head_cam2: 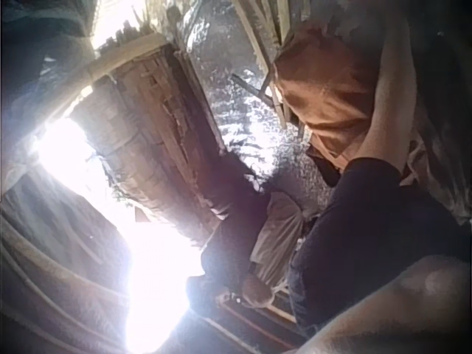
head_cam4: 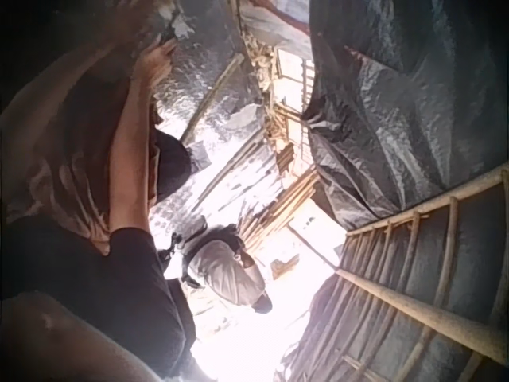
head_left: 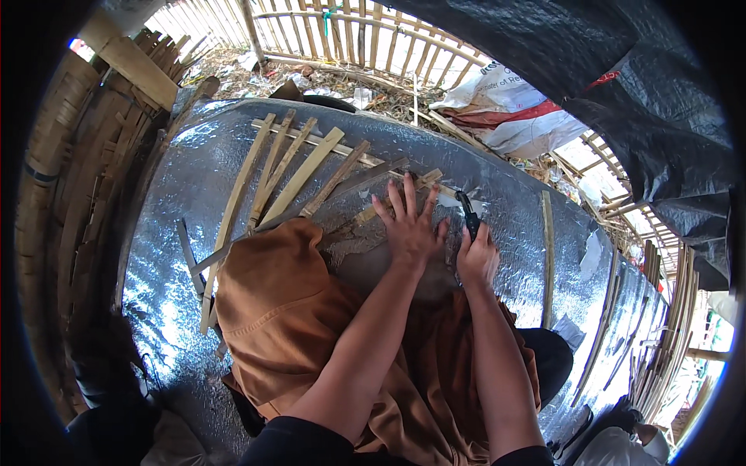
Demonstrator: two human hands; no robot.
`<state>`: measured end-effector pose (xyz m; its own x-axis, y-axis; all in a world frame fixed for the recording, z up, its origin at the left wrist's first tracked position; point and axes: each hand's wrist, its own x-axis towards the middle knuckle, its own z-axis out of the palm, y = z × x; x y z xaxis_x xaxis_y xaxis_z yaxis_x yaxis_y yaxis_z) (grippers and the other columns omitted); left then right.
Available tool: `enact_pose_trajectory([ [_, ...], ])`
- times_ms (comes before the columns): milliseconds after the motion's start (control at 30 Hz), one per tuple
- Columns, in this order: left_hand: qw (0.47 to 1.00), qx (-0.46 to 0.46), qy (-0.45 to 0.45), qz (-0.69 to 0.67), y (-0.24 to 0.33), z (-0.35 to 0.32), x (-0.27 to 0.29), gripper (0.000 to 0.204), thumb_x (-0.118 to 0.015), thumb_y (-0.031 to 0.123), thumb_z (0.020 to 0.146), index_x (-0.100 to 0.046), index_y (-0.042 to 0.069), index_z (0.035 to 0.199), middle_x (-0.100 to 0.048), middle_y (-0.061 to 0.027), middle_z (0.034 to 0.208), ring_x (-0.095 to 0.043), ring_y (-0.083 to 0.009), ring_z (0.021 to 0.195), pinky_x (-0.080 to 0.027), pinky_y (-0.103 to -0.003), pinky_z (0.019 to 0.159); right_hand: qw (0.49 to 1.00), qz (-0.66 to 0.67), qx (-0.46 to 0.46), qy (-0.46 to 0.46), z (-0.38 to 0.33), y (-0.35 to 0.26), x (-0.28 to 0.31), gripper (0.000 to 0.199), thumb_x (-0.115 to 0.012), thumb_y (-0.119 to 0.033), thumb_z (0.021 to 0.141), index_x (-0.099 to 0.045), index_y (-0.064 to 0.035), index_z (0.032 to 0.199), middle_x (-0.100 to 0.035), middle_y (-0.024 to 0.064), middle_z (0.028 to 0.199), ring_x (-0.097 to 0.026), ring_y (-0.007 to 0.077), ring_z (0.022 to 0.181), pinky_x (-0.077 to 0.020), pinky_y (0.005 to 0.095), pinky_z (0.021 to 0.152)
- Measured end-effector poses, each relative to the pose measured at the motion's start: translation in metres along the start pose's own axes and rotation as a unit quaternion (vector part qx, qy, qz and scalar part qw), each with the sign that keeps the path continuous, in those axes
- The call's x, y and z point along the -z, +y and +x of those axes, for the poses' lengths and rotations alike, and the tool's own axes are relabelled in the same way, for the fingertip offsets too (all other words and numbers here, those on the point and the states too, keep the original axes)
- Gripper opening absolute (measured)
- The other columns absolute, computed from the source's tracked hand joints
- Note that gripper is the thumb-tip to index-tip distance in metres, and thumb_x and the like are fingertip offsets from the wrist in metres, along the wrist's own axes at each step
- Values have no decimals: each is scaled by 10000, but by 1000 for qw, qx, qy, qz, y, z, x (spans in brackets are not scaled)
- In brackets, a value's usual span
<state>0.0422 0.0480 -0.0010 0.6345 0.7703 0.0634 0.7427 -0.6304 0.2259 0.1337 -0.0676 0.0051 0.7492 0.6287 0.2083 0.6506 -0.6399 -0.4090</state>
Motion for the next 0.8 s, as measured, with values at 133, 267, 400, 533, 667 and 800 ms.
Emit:
enact_pose_trajectory([
  [133, 1000, 3, -20, 8, 2, 1, 3, 721, -424, 634, 974, -284, 343, 1619, -143, -204, 1692, -137, -479, 1531, -28, -755, 1159, 999, 16, 10, 26, -1, 3, -1, 356, -575, -282, 1010, -543, 4, 1220, -691, 274, 992, -685, 486, 840, -544, 569, 698],
  [267, 1000, 2, -9, 1, 1, -1, 1, 718, -418, 634, 974, -291, 340, 1617, -144, -207, 1692, -144, -481, 1530, -22, -755, 1159, 1000, -12, 0, -2, 0, 4, -2, 357, -569, -291, 1014, -545, 1, 1219, -693, 274, 990, -687, 482, 839, -544, 568, 696],
  [400, 1000, 0, 5, -6, 1, 0, -2, 713, -427, 627, 973, -306, 337, 1612, -153, -208, 1689, -152, -484, 1527, -22, -756, 1159, 1000, 7, -5, 3, 1, 6, -2, 355, -570, -298, 1013, -541, -7, 1214, -693, 265, 979, -686, 480, 832, -541, 571, 688],
  [533, 1000, -3, 7, -8, 1, 0, 0, 708, -437, 619, 973, -315, 333, 1609, -162, -209, 1686, -156, -487, 1525, -22, -759, 1157, 1000, -7, 0, 6, 1, 5, -1, 349, -567, -305, 1015, -537, -14, 1205, -690, 260, 963, -683, 478, 823, -537, 574, 682],
  [667, 1000, -3, 11, -7, 0, 0, -2, 706, -439, 618, 972, -323, 333, 1607, -169, -210, 1684, -163, -489, 1522, -27, -762, 1155, 1000, 9, -12, 4, 0, 1, -1, 343, -563, -302, 1018, -538, -15, 1205, -689, 262, 961, -683, 477, 824, -537, 573, 681],
  [800, 1000, -5, 17, -2, 1, -1, -2, 706, -435, 622, 972, -323, 335, 1606, -171, -208, 1683, -162, -487, 1522, -30, -763, 1154, 1000, -6, -8, -1, 1, 0, 1, 339, -556, -304, 1021, -534, -19, 1202, -689, 265, 965, -682, 481, 824, -535, 575, 687],
])
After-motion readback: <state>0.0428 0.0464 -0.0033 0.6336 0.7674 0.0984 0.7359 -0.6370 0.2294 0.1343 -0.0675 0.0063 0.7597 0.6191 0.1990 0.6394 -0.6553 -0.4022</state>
